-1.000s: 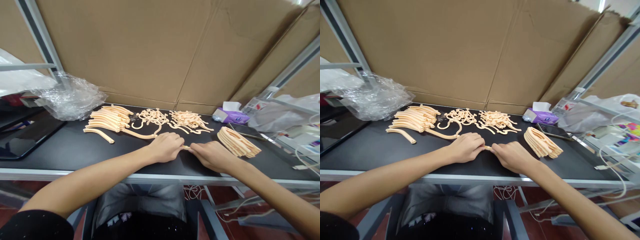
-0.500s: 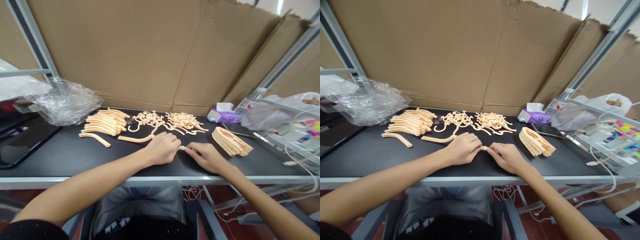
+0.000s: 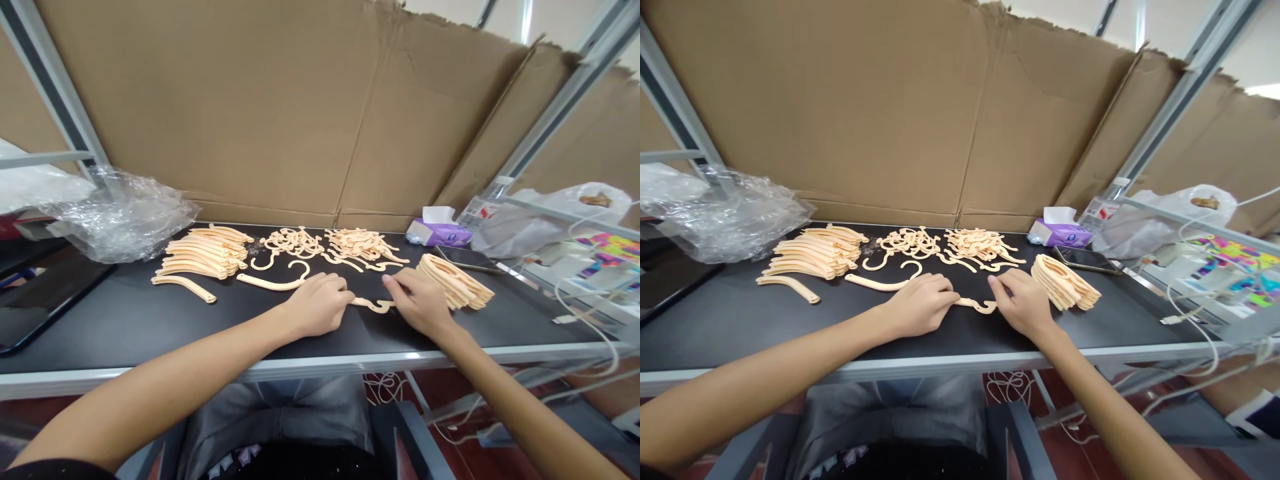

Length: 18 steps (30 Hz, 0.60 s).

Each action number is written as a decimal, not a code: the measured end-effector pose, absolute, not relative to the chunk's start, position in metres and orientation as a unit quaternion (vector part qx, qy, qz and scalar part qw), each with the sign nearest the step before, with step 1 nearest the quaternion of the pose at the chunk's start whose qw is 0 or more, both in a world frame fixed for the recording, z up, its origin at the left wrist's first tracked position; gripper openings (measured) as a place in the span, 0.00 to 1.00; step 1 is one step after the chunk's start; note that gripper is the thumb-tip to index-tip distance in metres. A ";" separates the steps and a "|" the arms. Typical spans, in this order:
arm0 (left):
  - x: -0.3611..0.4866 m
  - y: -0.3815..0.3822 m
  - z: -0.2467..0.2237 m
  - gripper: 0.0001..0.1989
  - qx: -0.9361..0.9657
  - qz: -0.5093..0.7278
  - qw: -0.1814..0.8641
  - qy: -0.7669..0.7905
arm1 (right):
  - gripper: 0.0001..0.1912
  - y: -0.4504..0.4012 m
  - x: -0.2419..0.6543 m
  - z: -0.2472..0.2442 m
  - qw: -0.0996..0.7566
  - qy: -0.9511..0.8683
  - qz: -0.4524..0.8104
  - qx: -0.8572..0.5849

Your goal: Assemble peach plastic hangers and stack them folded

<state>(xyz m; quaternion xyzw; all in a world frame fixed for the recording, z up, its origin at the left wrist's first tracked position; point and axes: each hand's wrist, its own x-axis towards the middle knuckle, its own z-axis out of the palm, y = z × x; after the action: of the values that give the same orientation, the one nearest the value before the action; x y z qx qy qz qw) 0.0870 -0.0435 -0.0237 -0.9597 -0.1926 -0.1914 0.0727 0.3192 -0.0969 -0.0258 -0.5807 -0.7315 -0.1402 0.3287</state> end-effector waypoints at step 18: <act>0.088 -0.045 -0.023 0.14 -0.960 -0.190 0.047 -0.200 | 0.15 -0.036 0.350 -0.026 0.132 -0.773 -0.166 -0.599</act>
<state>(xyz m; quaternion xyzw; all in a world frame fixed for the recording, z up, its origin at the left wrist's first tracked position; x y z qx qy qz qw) 0.0885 -0.0449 -0.0230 -0.9601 -0.1999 -0.1897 0.0467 0.3505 -0.0359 -0.0258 -0.5986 -0.7725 -0.1659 0.1318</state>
